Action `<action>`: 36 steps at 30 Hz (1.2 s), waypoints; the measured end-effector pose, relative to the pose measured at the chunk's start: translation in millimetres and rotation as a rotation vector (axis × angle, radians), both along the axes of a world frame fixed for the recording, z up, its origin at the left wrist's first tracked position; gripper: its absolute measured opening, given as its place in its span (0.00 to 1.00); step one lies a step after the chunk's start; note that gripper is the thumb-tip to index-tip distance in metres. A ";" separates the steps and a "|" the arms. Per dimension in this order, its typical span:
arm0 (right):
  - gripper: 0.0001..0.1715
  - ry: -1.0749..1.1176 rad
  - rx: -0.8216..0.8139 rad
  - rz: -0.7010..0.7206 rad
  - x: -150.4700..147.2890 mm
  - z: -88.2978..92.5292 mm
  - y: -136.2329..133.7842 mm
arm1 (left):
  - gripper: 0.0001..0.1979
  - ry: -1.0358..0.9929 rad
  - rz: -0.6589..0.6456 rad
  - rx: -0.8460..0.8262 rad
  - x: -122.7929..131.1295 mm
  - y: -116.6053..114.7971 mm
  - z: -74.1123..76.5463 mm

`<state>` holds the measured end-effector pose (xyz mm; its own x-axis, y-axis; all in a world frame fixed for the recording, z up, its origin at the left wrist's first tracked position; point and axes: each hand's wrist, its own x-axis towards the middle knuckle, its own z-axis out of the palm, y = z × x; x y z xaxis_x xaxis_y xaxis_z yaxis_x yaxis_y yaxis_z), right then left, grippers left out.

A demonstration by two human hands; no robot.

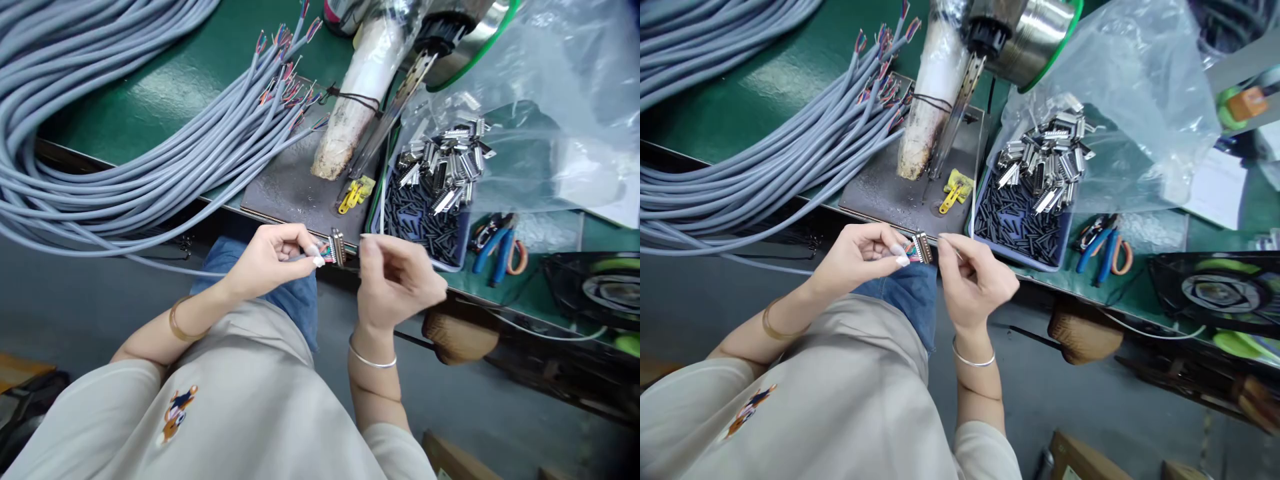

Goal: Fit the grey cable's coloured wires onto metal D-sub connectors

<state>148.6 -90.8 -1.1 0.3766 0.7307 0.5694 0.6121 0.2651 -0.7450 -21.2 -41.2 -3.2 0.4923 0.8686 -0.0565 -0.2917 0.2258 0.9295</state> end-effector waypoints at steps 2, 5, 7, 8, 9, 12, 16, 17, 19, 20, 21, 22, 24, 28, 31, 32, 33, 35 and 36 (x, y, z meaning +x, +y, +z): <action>0.07 -0.027 0.228 -0.087 0.5 -3.6 -0.8 | 0.10 0.017 0.017 -0.101 1.7 2.4 -1.2; 0.14 0.008 0.276 -0.058 2.1 -11.4 -2.3 | 0.13 0.036 0.040 -0.183 3.8 6.6 -3.2; 0.15 -0.061 0.211 -0.006 3.4 -17.6 -4.5 | 0.14 0.036 0.046 -0.208 5.1 9.8 -4.4; 0.15 -0.111 0.189 0.032 3.8 -20.6 -5.5 | 0.15 0.030 0.048 -0.214 5.9 11.6 -4.9; 0.14 -0.172 0.169 0.073 4.0 -23.4 -6.2 | 0.15 0.024 0.052 -0.215 6.8 13.3 -5.4; 0.12 -0.331 0.116 0.136 2.3 -29.2 -3.8 | 0.13 0.018 0.093 -0.175 10.8 18.3 -5.8; 0.11 -0.332 0.094 0.111 -2.5 -30.8 7.9 | 0.11 0.077 0.202 -0.058 18.0 22.4 -5.5; 0.11 -0.322 0.093 0.106 -3.2 -30.3 11.2 | 0.10 0.095 0.228 -0.029 19.8 23.1 -5.5; 0.11 -0.313 0.093 0.099 -3.3 -28.5 16.9 | 0.09 0.121 0.271 0.022 22.7 24.7 -5.3; 0.11 -0.311 0.094 0.098 -2.8 -27.4 19.3 | 0.09 0.127 0.284 0.044 23.8 25.7 -5.1; 0.11 -0.309 0.096 0.098 -2.0 -26.3 21.4 | 0.09 0.130 0.294 0.060 24.7 26.9 -4.8; 0.10 -0.307 0.099 0.099 -1.1 -25.4 23.1 | 0.09 0.134 0.297 0.071 25.3 28.2 -4.3; 0.10 -0.302 0.103 0.102 0.9 -24.0 25.8 | 0.09 0.144 0.305 0.085 26.1 30.7 -3.0; 0.10 -0.294 0.102 0.123 4.0 -23.2 29.5 | 0.08 0.148 0.317 0.107 26.5 34.3 -0.7; 0.10 -0.292 0.097 0.127 4.8 -23.2 31.6 | 0.08 0.141 0.307 0.102 25.9 35.1 -1.2; 0.10 -0.294 0.097 0.127 4.8 -23.1 32.3 | 0.08 0.141 0.306 0.099 25.6 35.2 -1.6; 0.10 -0.296 0.101 0.127 4.6 -22.9 32.9 | 0.08 0.140 0.304 0.097 25.1 35.3 -1.9; 0.10 -0.301 0.112 0.123 4.2 -22.3 33.8 | 0.09 0.135 0.300 0.093 24.0 35.8 -1.7; 0.10 -0.298 0.116 0.122 4.0 -22.0 34.2 | 0.09 0.130 0.292 0.089 23.4 36.2 -1.2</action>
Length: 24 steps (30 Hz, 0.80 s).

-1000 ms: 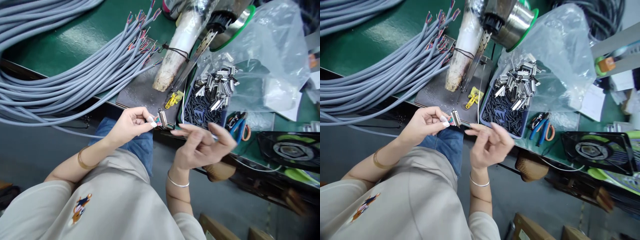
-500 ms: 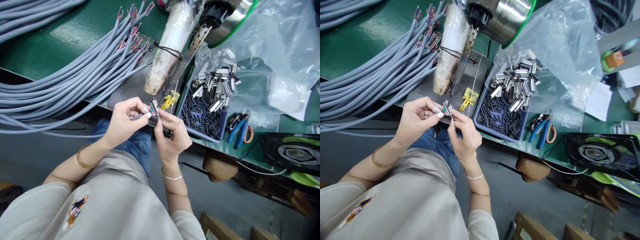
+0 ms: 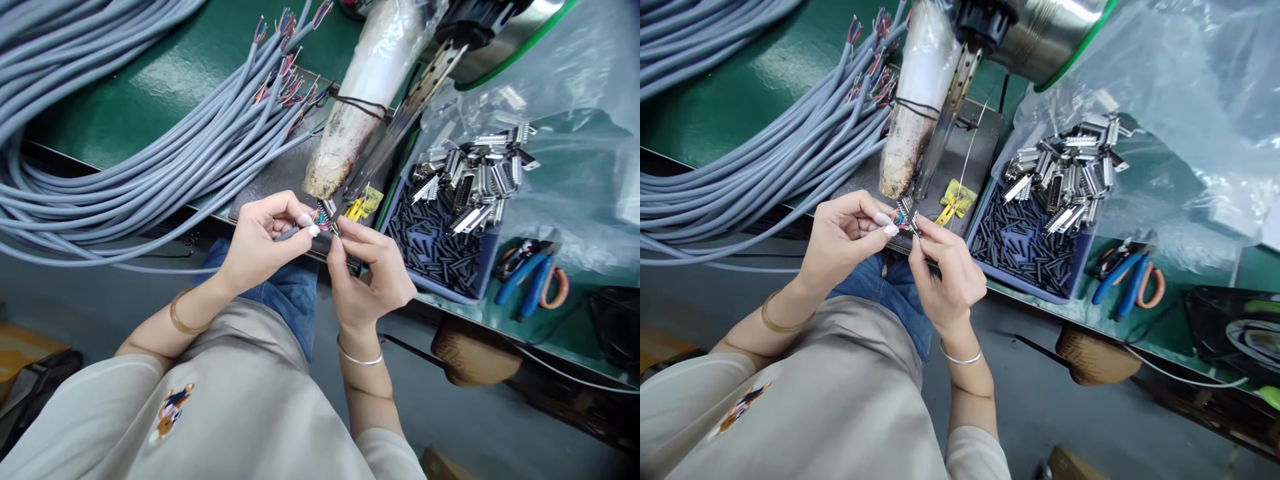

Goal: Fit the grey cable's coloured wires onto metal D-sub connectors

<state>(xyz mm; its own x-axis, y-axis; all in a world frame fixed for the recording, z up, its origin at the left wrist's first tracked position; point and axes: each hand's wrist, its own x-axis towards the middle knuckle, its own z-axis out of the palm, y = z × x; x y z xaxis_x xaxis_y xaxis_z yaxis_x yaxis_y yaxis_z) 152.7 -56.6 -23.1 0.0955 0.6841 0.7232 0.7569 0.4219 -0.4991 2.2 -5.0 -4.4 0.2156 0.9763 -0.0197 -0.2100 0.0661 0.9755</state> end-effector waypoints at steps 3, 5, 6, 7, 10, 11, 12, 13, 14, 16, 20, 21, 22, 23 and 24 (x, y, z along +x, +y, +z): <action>0.10 0.027 -0.007 0.006 -0.5 0.2 0.1 | 0.10 -0.013 -0.037 -0.039 -1.6 1.4 2.3; 0.10 0.034 -0.017 0.009 -0.5 -0.4 -0.4 | 0.11 -0.014 -0.049 -0.076 -2.3 2.0 3.1; 0.10 0.032 -0.021 0.009 -0.5 -0.8 -0.6 | 0.11 -0.013 -0.049 -0.090 -2.4 2.1 3.0; 0.10 0.028 -0.024 0.010 -0.5 -1.3 -0.9 | 0.11 -0.012 -0.047 -0.098 -2.5 2.1 2.5; 0.10 0.026 -0.025 0.009 -0.5 -1.6 -1.0 | 0.11 -0.003 -0.038 -0.092 -2.8 1.3 0.6; 0.10 0.024 -0.021 0.008 -0.7 -1.0 -0.9 | 0.11 0.002 -0.033 -0.085 -3.0 1.0 0.2; 0.10 0.023 -0.017 0.007 -0.9 -0.2 -0.6 | 0.10 0.004 -0.033 -0.075 -3.2 0.7 0.2; 0.10 0.021 -0.012 0.005 -1.3 0.9 -0.3 | 0.10 0.005 -0.033 -0.064 -3.4 0.5 0.5; 0.10 0.018 -0.005 0.003 -1.7 2.1 0.0 | 0.09 0.004 -0.031 -0.052 -3.5 0.3 1.0; 0.11 0.011 0.009 -0.003 -2.6 4.1 0.5 | 0.09 -0.004 -0.030 -0.028 -3.6 0.6 2.6; 0.11 -0.030 0.038 -0.019 -3.6 3.1 -0.5 | 0.09 -0.015 -0.039 -0.027 -3.4 1.9 4.5; 0.11 -0.044 0.041 -0.021 -3.6 1.9 -1.1 | 0.09 -0.012 -0.045 -0.042 -3.4 2.0 4.3; 0.11 -0.058 0.040 -0.024 -3.5 0.8 -2.0 | 0.10 -0.004 -0.051 -0.064 -3.4 2.1 4.1; 0.11 -0.069 0.033 -0.027 -3.4 -0.1 -2.8 | 0.10 0.003 -0.057 -0.086 -3.5 1.9 3.7; 0.11 -0.073 0.022 -0.027 -3.3 -0.6 -3.7 | 0.11 0.007 -0.061 -0.105 -3.6 1.6 3.3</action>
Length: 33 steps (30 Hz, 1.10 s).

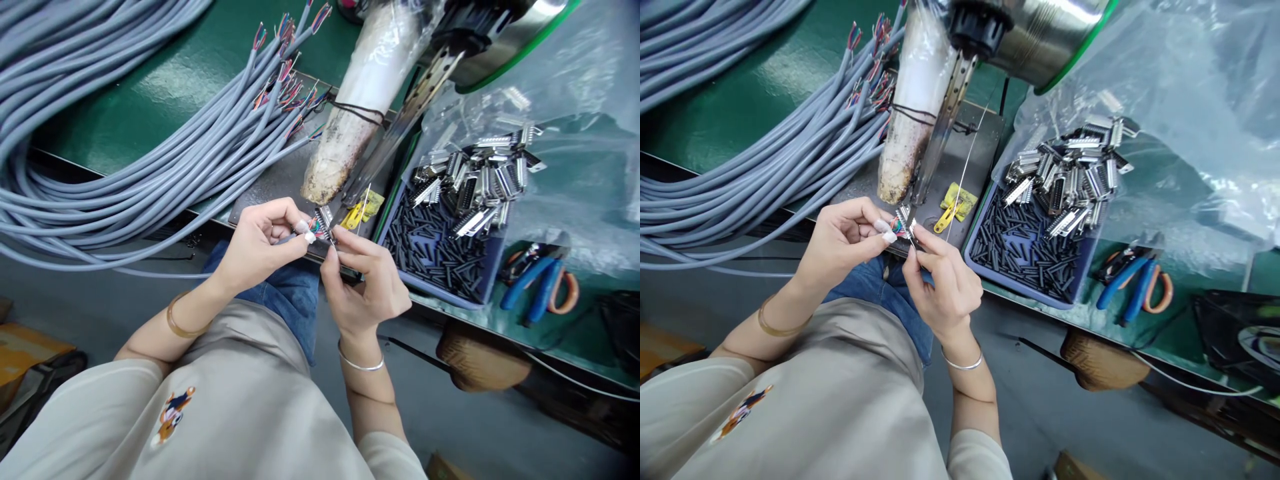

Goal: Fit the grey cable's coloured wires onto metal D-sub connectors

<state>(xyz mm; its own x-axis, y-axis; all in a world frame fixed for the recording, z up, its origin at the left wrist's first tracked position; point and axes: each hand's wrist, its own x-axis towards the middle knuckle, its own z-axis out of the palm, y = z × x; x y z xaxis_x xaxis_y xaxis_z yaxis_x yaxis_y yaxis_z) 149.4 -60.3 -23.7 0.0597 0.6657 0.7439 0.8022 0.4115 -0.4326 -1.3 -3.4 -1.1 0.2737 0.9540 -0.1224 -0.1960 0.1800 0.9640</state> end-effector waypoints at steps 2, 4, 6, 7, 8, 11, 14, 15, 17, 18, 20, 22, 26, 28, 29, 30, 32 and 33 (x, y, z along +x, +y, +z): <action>0.12 0.026 -0.027 0.003 0.0 0.6 -1.4 | 0.11 -0.001 -0.007 -0.014 -0.2 -0.8 -0.6; 0.12 0.075 -0.040 0.007 -0.5 2.9 -2.4 | 0.11 -0.013 -0.009 0.008 -0.4 -1.8 -0.5; 0.12 0.101 -0.052 0.002 -1.2 5.7 -2.7 | 0.11 -0.018 -0.005 0.040 -0.4 -2.8 0.3; 0.12 0.101 -0.057 -0.002 -1.4 6.8 -2.7 | 0.10 -0.014 0.000 0.049 -0.3 -3.3 0.8; 0.11 0.096 -0.059 -0.005 -1.6 7.6 -2.5 | 0.10 -0.003 0.006 0.054 -0.1 -3.7 1.5; 0.11 0.081 -0.056 -0.009 -1.6 8.0 -1.2 | 0.10 0.043 0.019 0.066 1.0 -4.7 3.1; 0.10 0.079 -0.056 -0.008 -0.9 6.8 0.9 | 0.10 0.071 0.028 0.083 2.4 -4.8 3.7; 0.10 0.080 -0.056 -0.008 -0.6 6.5 1.6 | 0.10 0.072 0.031 0.086 2.8 -4.6 3.7; 0.10 0.082 -0.054 -0.003 -0.1 6.6 2.9 | 0.10 0.069 0.033 0.098 3.4 -4.2 4.1; 0.10 0.083 -0.054 -0.001 0.1 7.0 3.4 | 0.09 0.065 0.037 0.109 3.5 -4.1 4.4; 0.10 0.085 -0.054 -0.002 0.1 8.5 3.7 | 0.09 0.066 0.047 0.135 3.6 -4.0 5.5; 0.10 0.080 -0.059 -0.010 -0.5 10.3 3.3 | 0.09 0.075 0.051 0.152 3.4 -4.0 6.8; 0.10 0.041 -0.046 -0.031 -1.9 10.9 1.3 | 0.09 0.070 0.028 0.134 1.9 -2.8 7.6; 0.10 0.004 -0.022 -0.040 -1.9 9.0 0.3 | 0.09 0.058 0.016 0.103 0.9 -1.5 6.4; 0.10 -0.018 -0.010 -0.038 -1.6 7.6 -0.1 | 0.09 0.057 0.008 0.081 0.3 -0.8 5.3; 0.11 -0.040 -0.004 -0.032 -1.1 6.0 -0.6 | 0.09 0.058 -0.003 0.057 -0.1 -0.3 4.1; 0.11 -0.073 -0.009 -0.012 0.2 2.5 -1.9 | 0.09 0.065 -0.026 0.007 -0.7 0.0 1.6; 0.11 -0.077 -0.015 -0.001 1.2 0.9 -2.9 | 0.10 0.066 -0.040 -0.014 -0.8 -0.4 0.6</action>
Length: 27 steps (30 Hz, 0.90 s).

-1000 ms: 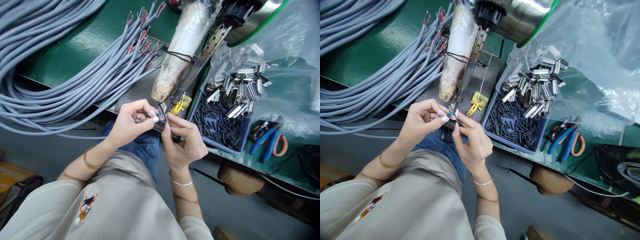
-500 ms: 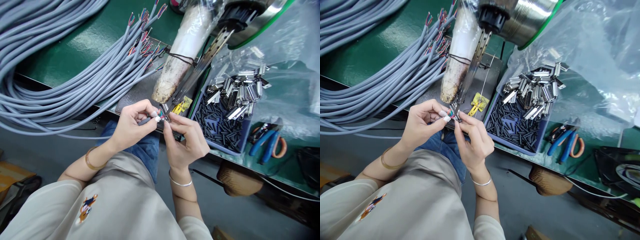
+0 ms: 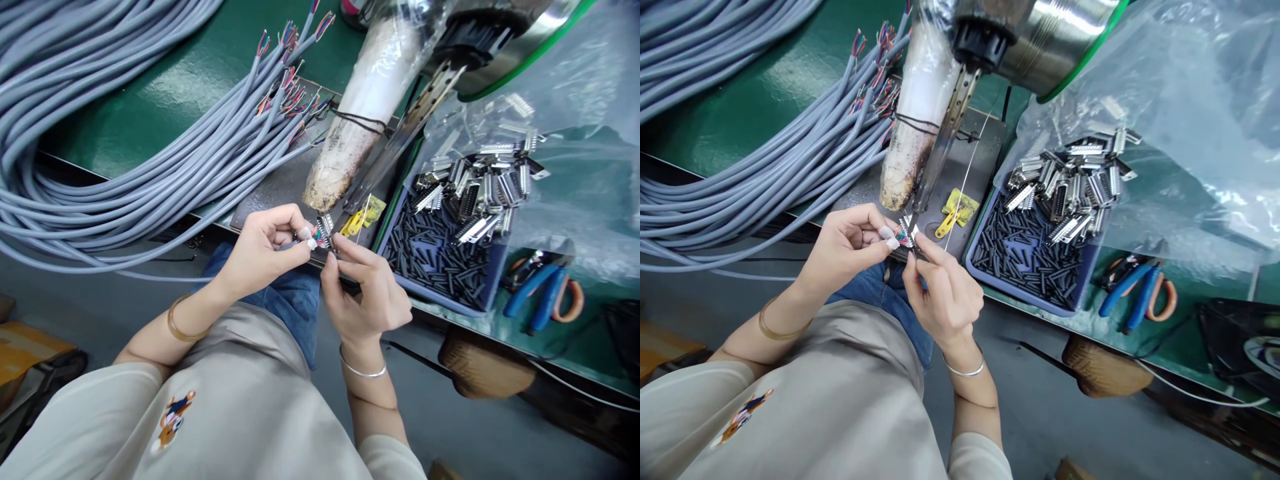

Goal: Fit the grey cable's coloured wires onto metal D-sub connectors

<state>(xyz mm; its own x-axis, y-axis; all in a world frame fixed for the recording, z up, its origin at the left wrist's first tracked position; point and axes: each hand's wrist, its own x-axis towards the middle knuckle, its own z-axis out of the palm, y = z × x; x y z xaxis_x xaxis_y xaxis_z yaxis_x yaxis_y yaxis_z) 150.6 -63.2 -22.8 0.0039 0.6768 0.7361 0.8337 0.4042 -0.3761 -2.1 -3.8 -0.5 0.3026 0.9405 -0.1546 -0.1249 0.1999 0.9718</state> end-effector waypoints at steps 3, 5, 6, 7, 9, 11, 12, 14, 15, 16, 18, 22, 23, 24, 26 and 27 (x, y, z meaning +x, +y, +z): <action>0.11 0.078 -0.014 -0.003 5.4 -2.5 -4.8 | 0.10 -0.009 -0.044 -0.038 0.3 -4.2 -0.3; 0.09 0.171 -0.049 -0.030 11.1 0.1 -9.4 | 0.09 0.003 -0.088 -0.022 0.4 -9.3 1.6; 0.08 0.200 -0.101 -0.040 14.1 3.0 -11.9 | 0.09 0.014 -0.114 -0.001 0.4 -12.4 2.8; 0.07 0.207 -0.171 -0.039 17.0 7.0 -14.4 | 0.08 0.024 -0.141 0.026 0.1 -15.6 3.9; 0.05 0.160 -0.309 -0.007 21.2 16.4 -19.0 | 0.06 0.049 -0.194 0.083 -0.9 -22.0 4.9; 0.06 0.101 -0.358 0.027 22.9 24.6 -23.2 | 0.04 0.068 -0.212 0.138 -2.8 -28.1 3.9; 0.07 0.085 -0.337 0.033 23.0 27.2 -25.2 | 0.04 0.080 -0.197 0.156 -4.0 -30.8 2.6; 0.07 0.074 -0.252 0.023 22.6 28.3 -29.1 | 0.09 0.096 -0.142 0.182 -6.9 -35.7 -1.3; 0.08 0.068 -0.200 0.017 22.4 26.8 -31.0 | 0.11 0.099 -0.119 0.201 -8.4 -37.9 -3.6; 0.08 0.059 -0.145 0.015 22.4 24.3 -32.7 | 0.12 0.104 -0.099 0.233 -9.7 -39.9 -5.8; 0.08 0.036 -0.047 0.020 23.3 17.7 -35.6 | 0.11 0.112 -0.074 0.356 -11.6 -43.6 -9.3; 0.05 0.022 0.042 0.046 25.9 5.6 -37.9 | 0.10 0.152 0.000 0.502 -13.0 -48.8 -7.9; 0.04 0.025 0.055 0.051 25.7 3.6 -37.7 | 0.11 0.148 -0.021 0.448 -13.5 -49.6 -6.0; 0.04 0.036 0.071 0.056 25.1 1.9 -37.3 | 0.13 0.128 -0.065 0.357 -14.3 -50.1 -3.9; 0.04 0.097 0.103 0.081 21.9 -0.5 -35.8 | 0.15 0.043 -0.183 0.134 -16.7 -50.7 -0.4; 0.05 0.150 0.108 0.093 19.6 -1.2 -34.8 | 0.16 -0.007 -0.222 0.041 -18.1 -50.9 0.7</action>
<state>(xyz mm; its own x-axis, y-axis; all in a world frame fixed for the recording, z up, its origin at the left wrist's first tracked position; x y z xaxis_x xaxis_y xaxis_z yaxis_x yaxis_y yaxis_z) 170.3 -98.0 -24.0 0.0595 0.5969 0.8001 0.7288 0.5217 -0.4435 -20.2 -54.7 0.2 0.5042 0.8559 -0.1150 -0.0888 0.1839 0.9789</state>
